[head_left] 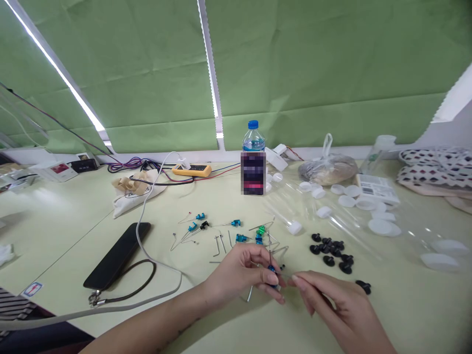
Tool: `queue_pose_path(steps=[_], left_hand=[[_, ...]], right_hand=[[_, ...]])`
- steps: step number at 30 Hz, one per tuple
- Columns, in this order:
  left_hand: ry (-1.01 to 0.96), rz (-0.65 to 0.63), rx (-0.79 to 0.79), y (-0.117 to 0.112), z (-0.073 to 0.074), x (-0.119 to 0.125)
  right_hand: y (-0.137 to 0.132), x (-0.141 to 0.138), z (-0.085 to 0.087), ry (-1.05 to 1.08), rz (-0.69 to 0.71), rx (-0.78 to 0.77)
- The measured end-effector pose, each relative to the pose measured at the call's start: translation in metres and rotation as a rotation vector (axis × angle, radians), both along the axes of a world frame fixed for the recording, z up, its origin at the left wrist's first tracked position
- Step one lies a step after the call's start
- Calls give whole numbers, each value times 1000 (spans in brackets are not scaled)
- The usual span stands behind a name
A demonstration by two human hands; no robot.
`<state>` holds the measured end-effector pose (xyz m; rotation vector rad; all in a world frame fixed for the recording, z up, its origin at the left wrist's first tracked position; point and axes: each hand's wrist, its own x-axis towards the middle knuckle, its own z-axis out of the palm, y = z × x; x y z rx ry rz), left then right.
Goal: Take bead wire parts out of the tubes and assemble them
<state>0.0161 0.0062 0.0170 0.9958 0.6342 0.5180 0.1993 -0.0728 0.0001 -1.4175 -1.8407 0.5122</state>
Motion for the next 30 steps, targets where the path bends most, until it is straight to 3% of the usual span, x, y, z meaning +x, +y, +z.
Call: queue_pose_path(steps=[5,10,12,17,19,22,24,25,28,30], left_hand=[[15,-5,12,1,-1,0],[55,-3,56,-2,-4,1],[61,-4,72,-3,-5,2],[81,27,182,-2,-2,-1],[147,75,369,-2,2,-3],[256,112,712,-4,8,-7],[274,94,835,-6,9,-8],[272,86,862,-6,9,-8],[298,77,855,-5,5,-8],[329,66,770,-3,0,-7]], right_hand=[[2,2,-2,-40,41,35],[1,11,-8,-251,144,367],[-2,14,-11,-292,129,383],[1,12,-5,-83,-23,125],[6,8,2,157,-32,-128],[12,2,11,579,60,-658],[13,-2,13,721,147,-848],[13,-3,13,732,171,-868],[12,-3,9,489,204,-694],[12,1,4,146,180,-371]])
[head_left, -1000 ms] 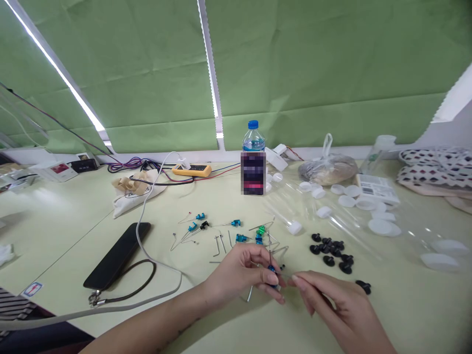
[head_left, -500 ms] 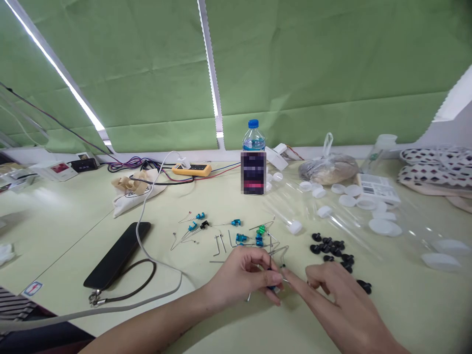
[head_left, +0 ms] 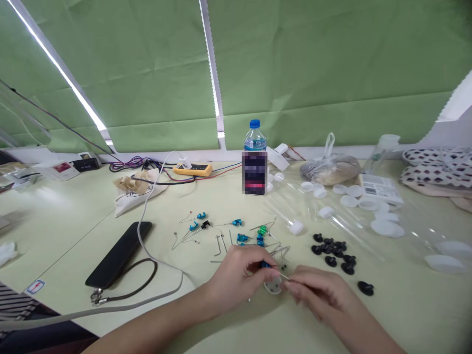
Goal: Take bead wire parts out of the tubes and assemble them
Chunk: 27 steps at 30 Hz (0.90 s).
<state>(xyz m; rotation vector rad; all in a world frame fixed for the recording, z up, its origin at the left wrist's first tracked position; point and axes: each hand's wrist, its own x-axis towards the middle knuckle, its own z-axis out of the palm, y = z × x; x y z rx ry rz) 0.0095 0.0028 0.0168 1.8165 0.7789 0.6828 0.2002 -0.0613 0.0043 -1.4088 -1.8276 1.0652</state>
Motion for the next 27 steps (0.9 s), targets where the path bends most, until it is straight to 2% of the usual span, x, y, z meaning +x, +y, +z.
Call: queue_pose_path(steps=[3,5,7,9,12,15,17,19,27], left_hand=[[-30,-1,-229,3,-7,2],[-93,2,-375,5,-8,3],[-150,25,-465,7,-8,4],[-170,50,-493,8,-5,3],[-108,58,-425,9,-1,2],[21,44,-190,8,2,1],[125,17,19,6,3,0],[196,-22,159,6,2,0],[265,-75,323,4,-4,-1]], right_hand=[[-3,10,-7,-459,-24,590],[-5,18,-9,-592,-16,810],[-5,25,-10,-626,-23,913],[-4,30,-11,-651,-68,930],[1,32,-12,-635,-203,820],[6,30,-14,-521,-300,738],[7,29,-15,-438,-318,744],[6,28,-14,-388,-337,767],[5,27,-11,-287,-397,786]])
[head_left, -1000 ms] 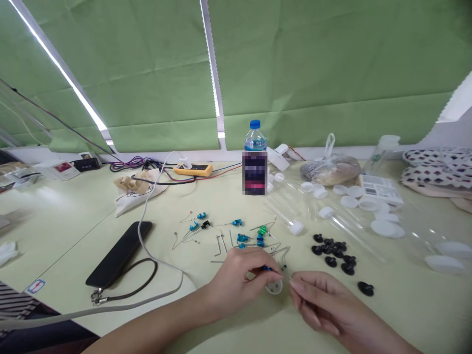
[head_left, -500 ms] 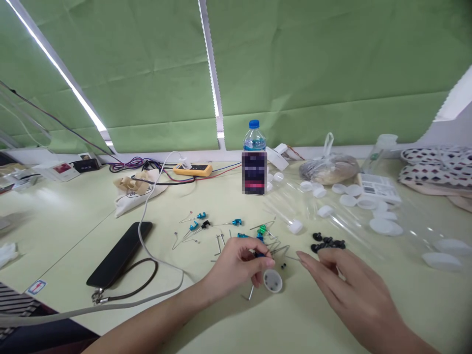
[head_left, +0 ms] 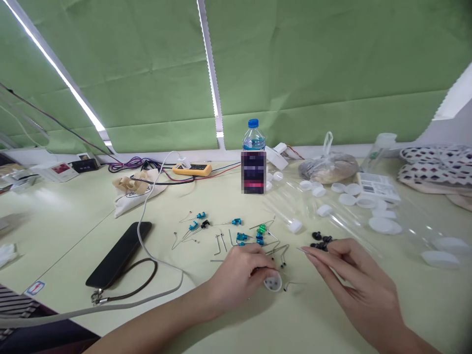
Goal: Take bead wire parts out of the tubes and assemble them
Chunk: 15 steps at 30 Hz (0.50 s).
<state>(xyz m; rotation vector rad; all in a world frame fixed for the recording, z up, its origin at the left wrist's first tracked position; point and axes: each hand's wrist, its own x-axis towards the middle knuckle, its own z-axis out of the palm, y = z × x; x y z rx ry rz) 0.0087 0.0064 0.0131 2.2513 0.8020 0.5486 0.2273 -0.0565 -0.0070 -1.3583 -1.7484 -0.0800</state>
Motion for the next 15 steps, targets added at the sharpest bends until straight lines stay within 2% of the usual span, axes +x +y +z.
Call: queue_pose_path(steps=[5,9,12,15], left_hand=[[219,51,213,3,-2,-1],[391,95,351,11,-11,-1],[453,128,373,16,-17,1],[458,155,333,16,-16,2]], right_hand=[[5,-1,2,99,4,-24],[8,-1,3,140,35,-53],[9,-2,3,160,47,-77],[8,-2,3,168,55,-83]])
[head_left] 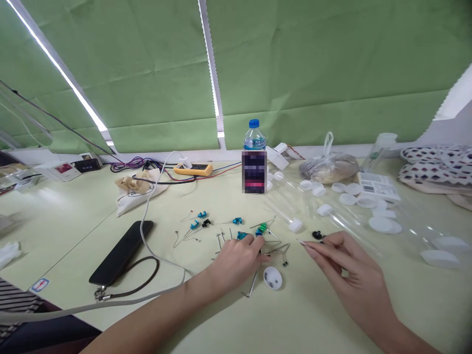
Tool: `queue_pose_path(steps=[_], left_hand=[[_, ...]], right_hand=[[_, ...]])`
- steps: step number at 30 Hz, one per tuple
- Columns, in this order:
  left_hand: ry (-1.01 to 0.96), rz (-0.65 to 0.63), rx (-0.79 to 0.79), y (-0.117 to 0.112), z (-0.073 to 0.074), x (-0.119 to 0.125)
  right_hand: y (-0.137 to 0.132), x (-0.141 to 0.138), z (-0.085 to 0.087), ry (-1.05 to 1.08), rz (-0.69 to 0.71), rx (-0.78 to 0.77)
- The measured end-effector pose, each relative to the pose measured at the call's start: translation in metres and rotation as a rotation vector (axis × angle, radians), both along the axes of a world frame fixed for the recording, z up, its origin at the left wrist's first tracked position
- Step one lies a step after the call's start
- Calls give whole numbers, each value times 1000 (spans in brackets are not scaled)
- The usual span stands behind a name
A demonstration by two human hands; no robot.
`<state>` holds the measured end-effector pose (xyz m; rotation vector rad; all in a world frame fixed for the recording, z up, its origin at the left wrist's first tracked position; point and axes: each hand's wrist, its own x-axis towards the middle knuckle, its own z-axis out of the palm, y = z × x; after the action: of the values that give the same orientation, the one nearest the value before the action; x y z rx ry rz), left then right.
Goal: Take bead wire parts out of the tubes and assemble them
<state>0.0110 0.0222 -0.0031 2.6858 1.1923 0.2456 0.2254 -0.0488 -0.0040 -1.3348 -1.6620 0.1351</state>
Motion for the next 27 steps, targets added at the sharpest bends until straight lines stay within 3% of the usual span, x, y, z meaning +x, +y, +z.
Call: queue_pose_path(steps=[5,10,15,19,24,27], left_hand=[[-121,37,-96,-4,17,-5],[-168,-22,-296,-4,30,-15],[-136,-38,-329,-3,23,-16],[-231,8,-308,0,22,-14],[-396,113,-674,7,18,-16],[-428,114,-761,7,12,-17]], right_hand=[[-1,-2,-3,31,41,-32],[1,-3,-10,77,71,-119],[7,0,-16,149,28,-243],[8,3,-19,207,10,-286],[8,2,-19,200,44,-278],[8,1,-19,201,59,-275]])
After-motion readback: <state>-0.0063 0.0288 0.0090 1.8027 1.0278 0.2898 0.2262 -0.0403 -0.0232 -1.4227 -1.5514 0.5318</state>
